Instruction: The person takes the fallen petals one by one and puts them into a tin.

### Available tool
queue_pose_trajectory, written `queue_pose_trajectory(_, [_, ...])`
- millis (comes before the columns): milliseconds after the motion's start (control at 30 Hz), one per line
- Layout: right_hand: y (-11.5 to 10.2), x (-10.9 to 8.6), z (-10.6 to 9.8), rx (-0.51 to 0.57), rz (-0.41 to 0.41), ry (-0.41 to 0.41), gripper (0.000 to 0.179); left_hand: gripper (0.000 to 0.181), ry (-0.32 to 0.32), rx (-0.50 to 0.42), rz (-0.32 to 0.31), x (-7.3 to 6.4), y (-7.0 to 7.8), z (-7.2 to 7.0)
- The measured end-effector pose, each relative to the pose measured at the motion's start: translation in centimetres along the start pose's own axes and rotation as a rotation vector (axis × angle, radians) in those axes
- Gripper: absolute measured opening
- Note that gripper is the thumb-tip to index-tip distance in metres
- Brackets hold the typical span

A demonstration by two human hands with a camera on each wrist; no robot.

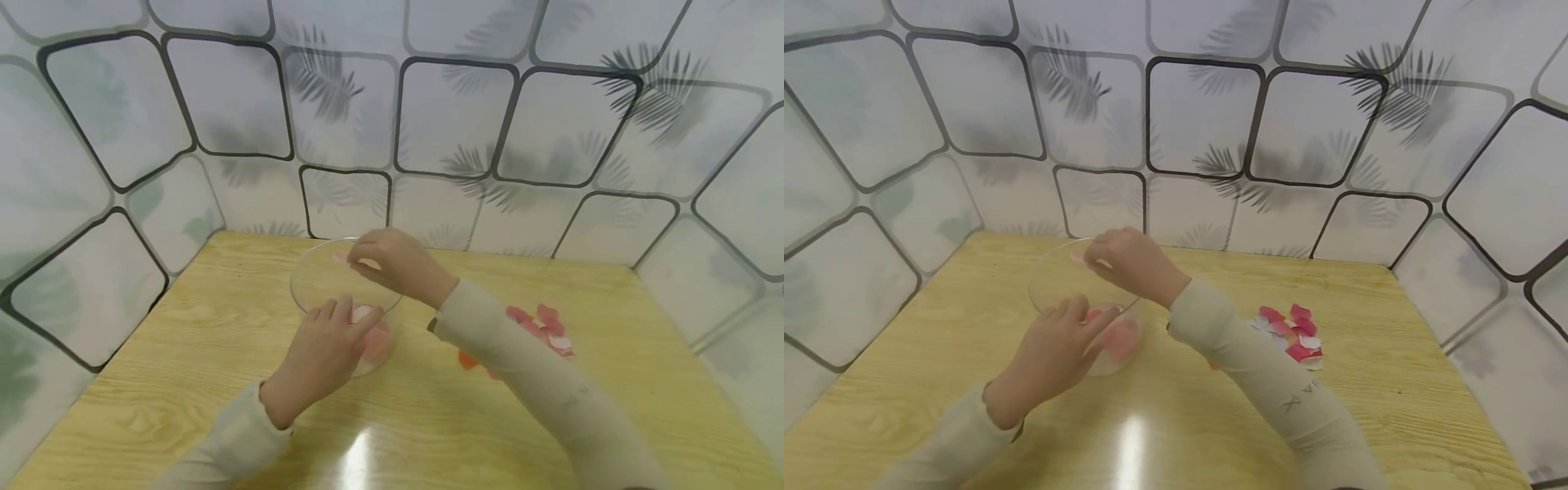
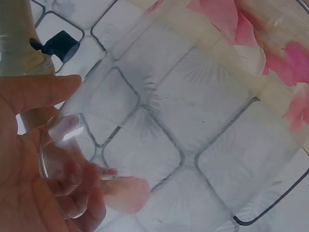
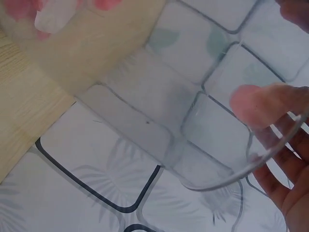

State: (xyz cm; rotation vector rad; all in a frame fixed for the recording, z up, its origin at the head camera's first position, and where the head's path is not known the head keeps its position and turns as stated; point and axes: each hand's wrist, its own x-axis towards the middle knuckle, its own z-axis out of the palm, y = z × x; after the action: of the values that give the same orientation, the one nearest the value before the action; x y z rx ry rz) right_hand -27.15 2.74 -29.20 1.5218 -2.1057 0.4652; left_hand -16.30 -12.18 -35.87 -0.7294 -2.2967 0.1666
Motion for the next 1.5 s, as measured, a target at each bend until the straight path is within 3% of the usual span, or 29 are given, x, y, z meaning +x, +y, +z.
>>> queue_pose_trajectory(200, [0.5, 0.1, 1.3, 0.023, 0.102, -0.27, 0.012, 0.063, -0.045, -0.072, 0.001, -0.5, -0.1, -0.3])
queue_pose_trajectory(267, [0.6, -0.3, 1.5, 0.019, 0.119, -0.317, 0.016, 0.072, -0.053, -0.094, 0.008, -0.9, -0.3, -0.4])
queue_pose_trajectory(333, [0.9, -0.8, 1.4, 0.015, 0.121, -0.298, 0.016, 0.076, -0.059, -0.104, 0.016, -1.2, -0.5, -0.5])
queue_pose_trajectory(567, [1.4, -3.8, -1.0, 0.025, 0.111, -0.1, 0.011, 0.079, -0.06, -0.051, 0.038, -1.7, -1.5, -0.2])
queue_pose_trajectory(733, [1.6, -7.3, -3.4, 0.001, 0.155, 0.021, 0.012, 0.077, -0.041, -0.072, 0.037, -1.7, -1.6, -0.1])
queue_pose_trajectory(833, [1.9, -9.8, -4.6, -0.001, 0.19, 0.041, 0.015, 0.077, -0.034, -0.084, 0.031, -1.6, -1.5, 0.0])
queue_pose_trajectory(967, [2.4, -13.2, -4.8, -0.021, 0.228, -0.06, 0.015, 0.075, -0.018, -0.083, 0.027, -1.6, -1.5, 0.1])
queue_pose_trajectory(1200, [2.5, -19.0, -2.0, -0.051, 0.284, -0.426, 0.013, 0.065, 0.006, -0.059, 0.027, -1.5, -1.6, 0.2])
queue_pose_trajectory(1267, [2.4, -20.1, -1.1, -0.055, 0.278, -0.494, 0.013, 0.062, 0.008, -0.053, 0.027, -1.4, -1.6, 0.2])
queue_pose_trajectory(1367, [2.3, -21.2, -0.3, -0.061, 0.241, -0.522, 0.017, 0.058, 0.014, -0.047, 0.025, -1.3, -1.5, 0.2])
queue_pose_trajectory(1500, [2.3, -21.7, 0.5, -0.102, 0.141, -0.465, 0.018, 0.052, 0.014, -0.047, 0.018, -1.2, -1.5, 0.1])
